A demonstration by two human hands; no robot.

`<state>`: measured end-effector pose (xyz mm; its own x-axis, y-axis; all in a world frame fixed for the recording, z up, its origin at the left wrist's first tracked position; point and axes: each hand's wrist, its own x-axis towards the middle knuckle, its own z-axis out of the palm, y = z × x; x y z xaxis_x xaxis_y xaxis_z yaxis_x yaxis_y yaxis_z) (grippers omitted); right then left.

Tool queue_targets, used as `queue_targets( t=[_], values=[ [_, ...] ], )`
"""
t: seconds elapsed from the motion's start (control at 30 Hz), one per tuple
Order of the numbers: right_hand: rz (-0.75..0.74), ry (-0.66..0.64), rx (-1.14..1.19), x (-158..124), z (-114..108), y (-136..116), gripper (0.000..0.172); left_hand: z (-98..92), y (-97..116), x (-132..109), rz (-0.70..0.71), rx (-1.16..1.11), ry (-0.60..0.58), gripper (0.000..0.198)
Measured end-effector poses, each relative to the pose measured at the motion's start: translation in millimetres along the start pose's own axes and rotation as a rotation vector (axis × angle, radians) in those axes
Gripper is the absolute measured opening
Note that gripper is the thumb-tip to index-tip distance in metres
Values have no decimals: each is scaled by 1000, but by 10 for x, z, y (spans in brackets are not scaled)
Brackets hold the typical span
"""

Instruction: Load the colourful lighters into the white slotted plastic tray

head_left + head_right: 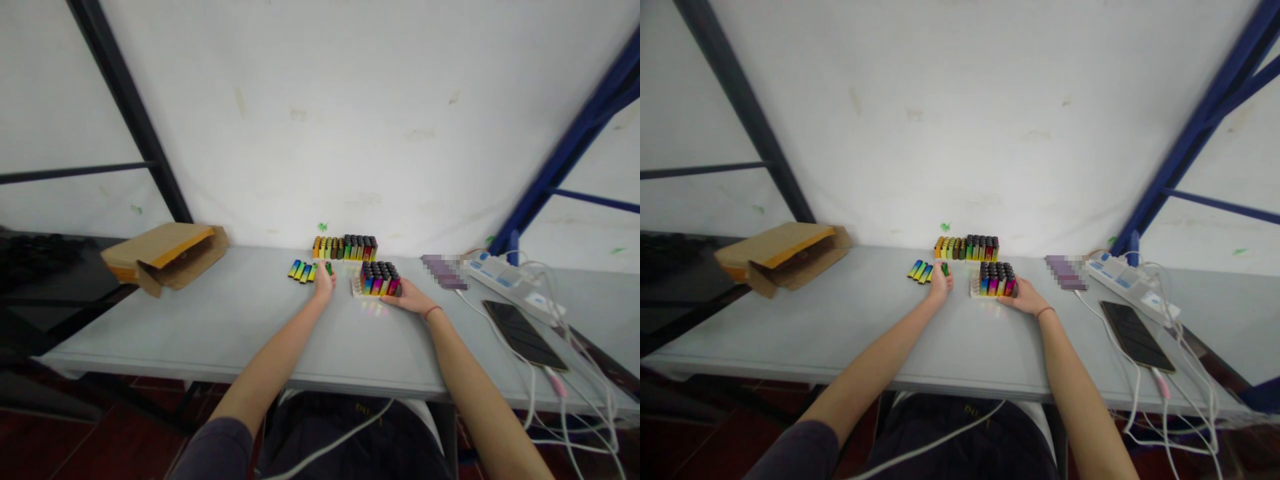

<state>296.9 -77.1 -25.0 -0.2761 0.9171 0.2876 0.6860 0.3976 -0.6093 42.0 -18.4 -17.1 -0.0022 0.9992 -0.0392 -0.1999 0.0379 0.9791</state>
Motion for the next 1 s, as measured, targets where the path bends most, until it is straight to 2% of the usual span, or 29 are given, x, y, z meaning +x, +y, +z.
queue_targets(
  t=[0.07, 0.13, 0.27, 0.33, 0.4, 0.6, 0.87, 1.0],
  values=[
    [10, -16, 29, -11, -12, -11, 63, 17, 21, -33, -37, -52, 2, 45],
    [11, -27, 51, -18, -18, -22, 63, 39, 24, -70, -19, -37, -48, 40],
    [12, -30, 71, -25, -19, -45, 63, 79, -24, -122, 271, 190, -148, 21],
    [16, -34, 68, -26, -20, -55, 63, 88, -47, -128, 430, 329, -129, 22],
    [18, -38, 66, -27, -21, -63, 63, 88, -59, -123, 524, 417, -107, 24],
    [24, -25, 61, -28, -20, -59, 68, 71, -107, -85, 508, 444, -215, 29],
    [19, -31, 65, -25, -10, -39, 64, 64, -154, -55, 560, 566, -217, 29],
    [11, -31, 70, -24, -4, -33, 64, 55, -142, -90, 575, 606, -208, 39]
  ],
)
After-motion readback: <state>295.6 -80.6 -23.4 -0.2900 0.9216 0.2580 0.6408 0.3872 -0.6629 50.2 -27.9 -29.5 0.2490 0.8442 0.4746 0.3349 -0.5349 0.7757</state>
